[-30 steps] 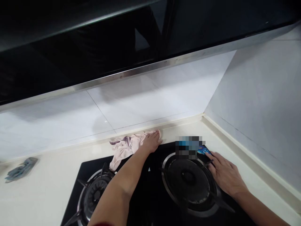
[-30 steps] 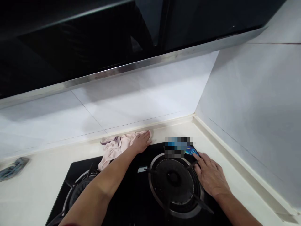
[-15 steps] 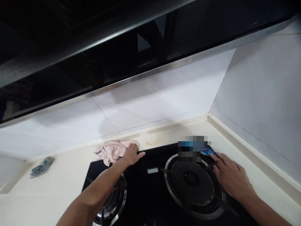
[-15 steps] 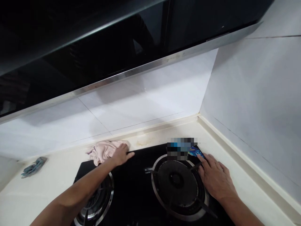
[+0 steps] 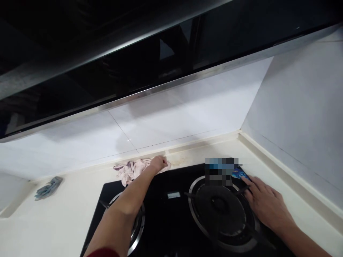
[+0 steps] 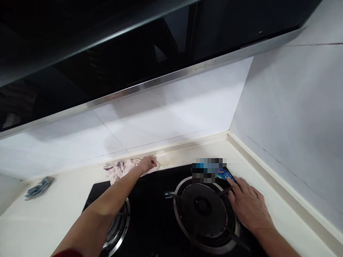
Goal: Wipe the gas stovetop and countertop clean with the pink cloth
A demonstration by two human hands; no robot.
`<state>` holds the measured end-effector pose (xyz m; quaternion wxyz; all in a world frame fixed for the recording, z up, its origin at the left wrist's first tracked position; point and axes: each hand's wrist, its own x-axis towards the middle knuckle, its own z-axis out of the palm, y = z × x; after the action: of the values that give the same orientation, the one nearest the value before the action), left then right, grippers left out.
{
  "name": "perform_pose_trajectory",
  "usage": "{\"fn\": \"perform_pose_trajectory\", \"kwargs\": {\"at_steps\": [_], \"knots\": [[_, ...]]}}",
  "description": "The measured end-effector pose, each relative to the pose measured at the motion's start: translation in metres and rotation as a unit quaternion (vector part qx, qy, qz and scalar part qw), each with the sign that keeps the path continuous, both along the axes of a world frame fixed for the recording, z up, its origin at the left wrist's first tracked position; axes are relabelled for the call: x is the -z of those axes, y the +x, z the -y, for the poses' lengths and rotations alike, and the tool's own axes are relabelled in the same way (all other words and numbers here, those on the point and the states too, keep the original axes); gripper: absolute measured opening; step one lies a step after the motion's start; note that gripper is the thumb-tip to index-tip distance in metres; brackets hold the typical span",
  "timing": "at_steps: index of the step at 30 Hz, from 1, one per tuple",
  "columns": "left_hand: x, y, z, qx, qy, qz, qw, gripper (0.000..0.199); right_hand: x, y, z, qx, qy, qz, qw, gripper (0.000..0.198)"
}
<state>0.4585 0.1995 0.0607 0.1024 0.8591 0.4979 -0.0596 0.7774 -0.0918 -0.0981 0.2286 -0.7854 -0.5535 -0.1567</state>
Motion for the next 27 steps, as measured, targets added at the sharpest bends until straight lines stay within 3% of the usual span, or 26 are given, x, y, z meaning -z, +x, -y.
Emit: {"fn": "perform_pose_trajectory", "kwargs": {"at_steps": [10,15,22,27], "knots": [[0.000,0.023,-0.005,-0.048,0.047,-0.062,0.996,0.035,-0.009,-0.002,0.002,0.004,-0.014,0.009,1.000,0.045],[0.010,0.028,0.012,-0.036,0.045,-0.078,0.995,0.032,-0.006,-0.002,0.001,0.002,-0.017,0.012,1.000,0.046],[0.005,0.034,0.007,-0.045,0.073,-0.086,0.993,0.034,-0.003,0.000,0.001,-0.003,-0.007,0.009,1.000,0.045],[0.015,0.038,0.023,-0.022,0.064,-0.090,0.994,0.032,-0.003,-0.001,0.001,-0.003,-0.004,0.011,1.000,0.046]]}}
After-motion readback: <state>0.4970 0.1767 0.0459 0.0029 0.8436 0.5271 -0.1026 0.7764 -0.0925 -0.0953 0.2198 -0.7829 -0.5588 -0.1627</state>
